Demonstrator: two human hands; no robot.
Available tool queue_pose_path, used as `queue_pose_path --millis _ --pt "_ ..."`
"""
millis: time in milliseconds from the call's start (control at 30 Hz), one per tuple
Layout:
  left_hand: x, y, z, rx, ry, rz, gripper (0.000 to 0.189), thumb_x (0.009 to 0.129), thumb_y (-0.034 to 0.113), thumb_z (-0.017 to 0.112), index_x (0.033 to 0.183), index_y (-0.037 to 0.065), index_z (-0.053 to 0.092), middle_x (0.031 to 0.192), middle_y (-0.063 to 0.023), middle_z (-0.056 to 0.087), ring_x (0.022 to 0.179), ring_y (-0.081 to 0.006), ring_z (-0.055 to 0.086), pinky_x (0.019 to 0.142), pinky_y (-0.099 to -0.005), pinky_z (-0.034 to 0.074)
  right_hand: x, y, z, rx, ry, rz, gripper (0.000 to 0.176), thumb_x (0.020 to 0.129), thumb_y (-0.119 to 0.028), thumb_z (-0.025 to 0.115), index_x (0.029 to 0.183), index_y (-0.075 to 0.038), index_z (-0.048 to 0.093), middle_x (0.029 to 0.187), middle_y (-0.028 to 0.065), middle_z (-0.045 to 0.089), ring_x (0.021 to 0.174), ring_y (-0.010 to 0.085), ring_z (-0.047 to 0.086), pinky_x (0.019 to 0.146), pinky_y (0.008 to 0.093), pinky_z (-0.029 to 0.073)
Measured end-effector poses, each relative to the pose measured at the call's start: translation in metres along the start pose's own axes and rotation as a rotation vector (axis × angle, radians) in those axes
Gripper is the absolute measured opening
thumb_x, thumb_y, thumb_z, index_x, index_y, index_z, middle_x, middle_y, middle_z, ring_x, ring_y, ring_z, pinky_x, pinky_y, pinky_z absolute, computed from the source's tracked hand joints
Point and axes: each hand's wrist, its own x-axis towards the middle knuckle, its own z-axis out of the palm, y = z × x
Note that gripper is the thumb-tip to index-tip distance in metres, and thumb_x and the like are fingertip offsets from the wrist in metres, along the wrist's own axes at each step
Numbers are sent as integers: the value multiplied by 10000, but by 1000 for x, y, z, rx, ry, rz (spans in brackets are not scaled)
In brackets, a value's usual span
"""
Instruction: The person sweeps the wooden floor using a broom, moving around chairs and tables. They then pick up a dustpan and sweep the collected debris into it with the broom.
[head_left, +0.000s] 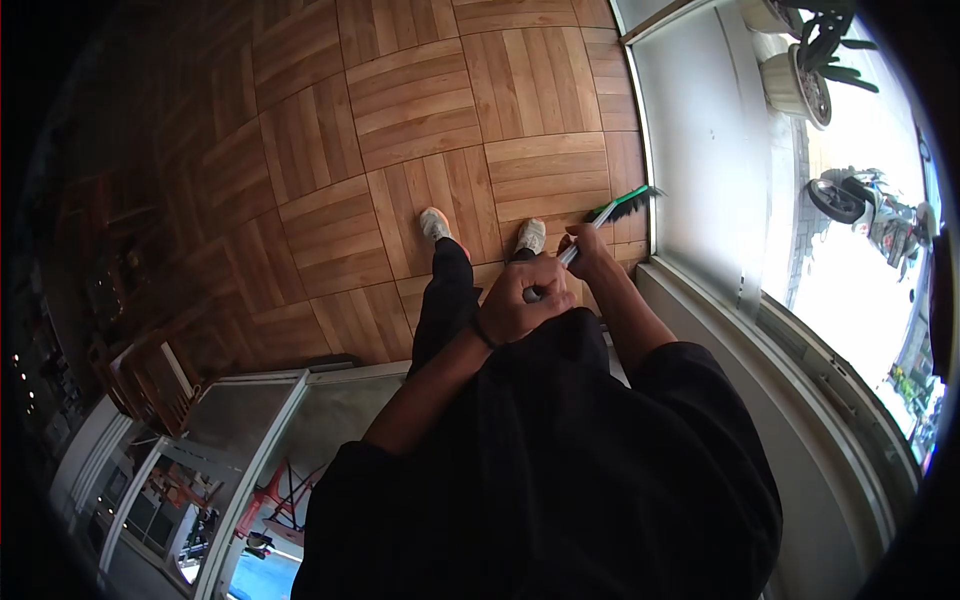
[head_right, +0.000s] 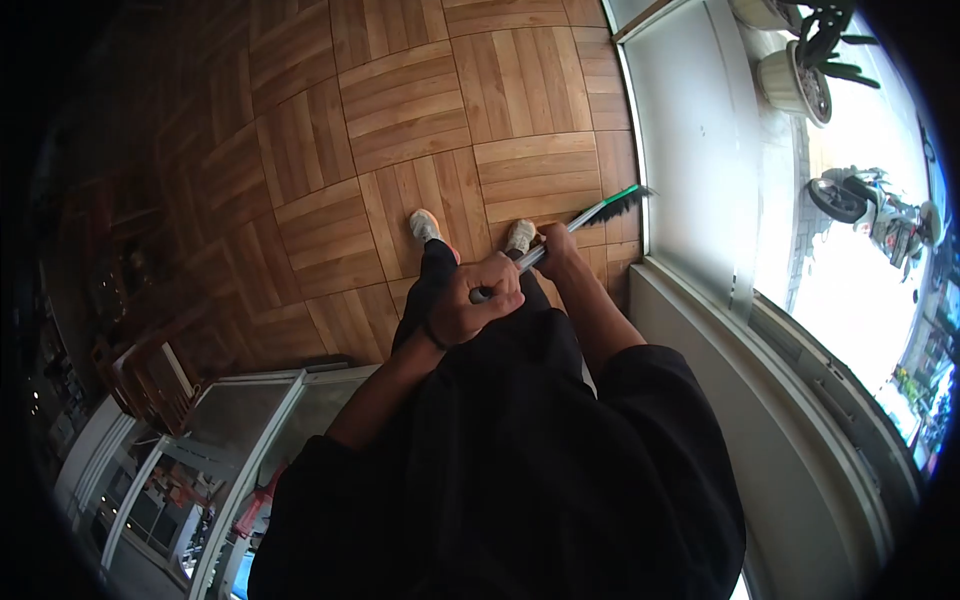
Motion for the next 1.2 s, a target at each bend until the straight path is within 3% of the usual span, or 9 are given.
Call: queue_pose_path --millis 33,67,200,233,333,567,733,1000,1200 --pt "-3 -6 -9 -12 80 -21 268 807 77 555 591 49 399 634 -7 427 646 -128 441 818 -340 383 22 9 10 29 20 65 125 837 -143 431 811 -25 462 662 86 473 573 203 488 558 369 452" --pt "-11 -11 -22 47 150 -35 250 821 82 544 609 36 419 642 -9 428 653 -117 438 785 -319 381 58 22 9 48 -365 169 130 845 -141 428 774 -38 462 639 71 472 574 194 492 582 354 454" --pt "-60 11 -85 295 496 -74 206 866 112 501 710 -24 512 657 -16 434 644 -73 423 629 -245 366 72 75 115 -378 -216 159 120 840 -128 467 745 -55 471 595 49 449 578 184 484 598 346 458" --pt "-75 27 -101 340 579 -83 203 869 116 496 735 -33 524 654 -18 435 628 -67 418 597 -231 355 47 87 145 -888 -442 -199 89 830 -102 482 754 -56 471 607 51 446 579 182 483 590 343 460" --pt "-112 62 -145 479 776 27 193 867 116 503 762 -44 531 638 -18 438 583 -52 395 532 -213 316 73 159 244 -470 -427 164 52 799 -33 524 755 -46 497 651 68 472 581 180 508 527 334 453" --pt "-108 181 -200 859 488 260 209 708 65 577 553 18 445 580 -33 457 567 -146 456 583 -280 365 -48 184 389 -560 -618 61 118 801 -51 560 710 -7 500 603 91 484 523 199 507 463 336 419" --pt "-71 226 -192 503 127 394 264 588 101 632 485 86 389 529 -25 469 531 -169 473 614 -309 375 -113 122 366 -501 -458 -3 100 793 -66 561 742 -40 479 635 69 466 559 186 489 498 343 406" --pt "87 145 -150 374 -21 271 330 711 93 612 502 45 362 472 -39 348 493 -165 410 598 -309 357 -55 -62 230 -472 -234 -268 150 841 -140 521 749 -26 488 614 74 488 584 202 528 569 331 452" --pt "223 57 -142 358 -58 118 320 759 124 633 516 13 456 498 -62 450 532 -158 455 663 -309 414 26 -193 178 -58 -388 142 195 874 -177 479 770 -13 467 597 101 501 566 225 523 573 347 462"
